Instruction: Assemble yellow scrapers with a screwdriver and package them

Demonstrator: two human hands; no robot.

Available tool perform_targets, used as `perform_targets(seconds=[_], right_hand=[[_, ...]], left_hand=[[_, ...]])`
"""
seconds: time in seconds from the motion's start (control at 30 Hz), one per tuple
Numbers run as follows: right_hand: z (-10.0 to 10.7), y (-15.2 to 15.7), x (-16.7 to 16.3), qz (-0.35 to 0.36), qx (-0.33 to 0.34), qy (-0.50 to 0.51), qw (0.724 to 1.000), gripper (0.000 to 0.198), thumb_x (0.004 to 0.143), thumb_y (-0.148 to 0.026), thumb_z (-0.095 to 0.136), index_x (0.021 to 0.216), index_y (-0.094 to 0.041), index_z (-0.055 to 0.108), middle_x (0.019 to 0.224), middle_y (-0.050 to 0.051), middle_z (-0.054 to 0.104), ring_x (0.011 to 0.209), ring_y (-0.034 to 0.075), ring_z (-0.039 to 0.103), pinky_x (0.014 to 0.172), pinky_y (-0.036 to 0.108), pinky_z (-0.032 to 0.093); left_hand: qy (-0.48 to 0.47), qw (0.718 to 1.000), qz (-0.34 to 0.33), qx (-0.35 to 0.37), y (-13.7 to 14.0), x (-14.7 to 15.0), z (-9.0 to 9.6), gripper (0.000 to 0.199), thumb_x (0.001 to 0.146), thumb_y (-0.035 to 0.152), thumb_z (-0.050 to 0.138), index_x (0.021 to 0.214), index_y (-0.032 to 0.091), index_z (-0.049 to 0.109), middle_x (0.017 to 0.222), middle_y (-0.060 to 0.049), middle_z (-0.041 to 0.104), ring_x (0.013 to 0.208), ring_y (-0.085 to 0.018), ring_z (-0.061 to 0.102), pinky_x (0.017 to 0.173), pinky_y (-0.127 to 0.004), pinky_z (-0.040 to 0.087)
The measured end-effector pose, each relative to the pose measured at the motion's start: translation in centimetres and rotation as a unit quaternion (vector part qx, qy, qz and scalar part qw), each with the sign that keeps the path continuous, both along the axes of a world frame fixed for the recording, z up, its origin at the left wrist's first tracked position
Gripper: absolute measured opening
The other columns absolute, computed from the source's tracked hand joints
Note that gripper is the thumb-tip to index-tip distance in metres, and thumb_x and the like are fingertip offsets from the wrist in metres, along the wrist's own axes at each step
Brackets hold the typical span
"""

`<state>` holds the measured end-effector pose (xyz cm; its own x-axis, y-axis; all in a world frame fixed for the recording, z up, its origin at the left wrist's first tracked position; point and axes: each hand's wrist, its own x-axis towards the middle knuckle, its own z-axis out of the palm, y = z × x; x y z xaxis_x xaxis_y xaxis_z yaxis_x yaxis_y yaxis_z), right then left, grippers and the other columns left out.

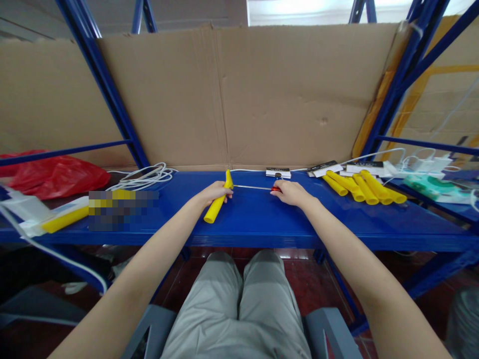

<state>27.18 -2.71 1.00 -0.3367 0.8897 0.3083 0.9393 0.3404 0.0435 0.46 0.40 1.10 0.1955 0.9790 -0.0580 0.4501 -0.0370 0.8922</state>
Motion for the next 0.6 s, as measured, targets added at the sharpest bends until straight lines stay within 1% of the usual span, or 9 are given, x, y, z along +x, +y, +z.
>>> perform_targets(seconds=[0.1,0.23,0.4,0.6], right_hand=[[-0.12,0.14,0.07,0.006,0.008,0.012,1.000,0.015,0.088,-0.035,0.053,0.090,-0.022,0.058,0.090,0.007,0.070,0.079,0.021,0.065,0.065,0.029,0.043],[-0.23,0.31,0.23,0.007,0.023,0.019,1.000,0.015,0.084,-0.034,0.058,0.091,-0.022,0.053,0.088,0.007,0.069,0.077,0.021,0.064,0.063,0.028,0.042],[-0.22,0.28,0.24,0.006,0.028,0.003,1.000,0.013,0.084,-0.034,0.057,0.087,-0.023,0.050,0.087,0.007,0.069,0.076,0.021,0.064,0.061,0.028,0.040],[-0.38,0.34,0.43,0.017,0.034,-0.013,0.999,0.013,0.087,-0.036,0.054,0.088,-0.023,0.052,0.087,0.006,0.070,0.077,0.021,0.064,0.061,0.028,0.039]], left_hand=[[-0.001,1.000,-0.002,-0.001,0.07,-0.04,-0.03,0.011,0.077,0.003,0.054,0.078,0.013,0.053,0.059,0.001,0.059,0.042,-0.009,0.051,0.048,-0.022,0.043],[0.003,1.000,-0.005,-0.003,0.09,-0.01,-0.01,0.010,0.078,0.003,0.054,0.079,0.013,0.052,0.059,0.000,0.059,0.041,-0.008,0.051,0.047,-0.022,0.042],[0.005,1.000,-0.003,-0.007,0.04,0.05,0.06,0.011,0.077,0.003,0.055,0.080,0.013,0.053,0.059,0.001,0.059,0.041,-0.008,0.050,0.046,-0.021,0.042],[0.009,1.000,-0.002,-0.010,0.02,0.09,0.15,0.010,0.077,0.003,0.056,0.081,0.012,0.055,0.059,0.000,0.060,0.042,-0.008,0.050,0.047,-0.020,0.042]])
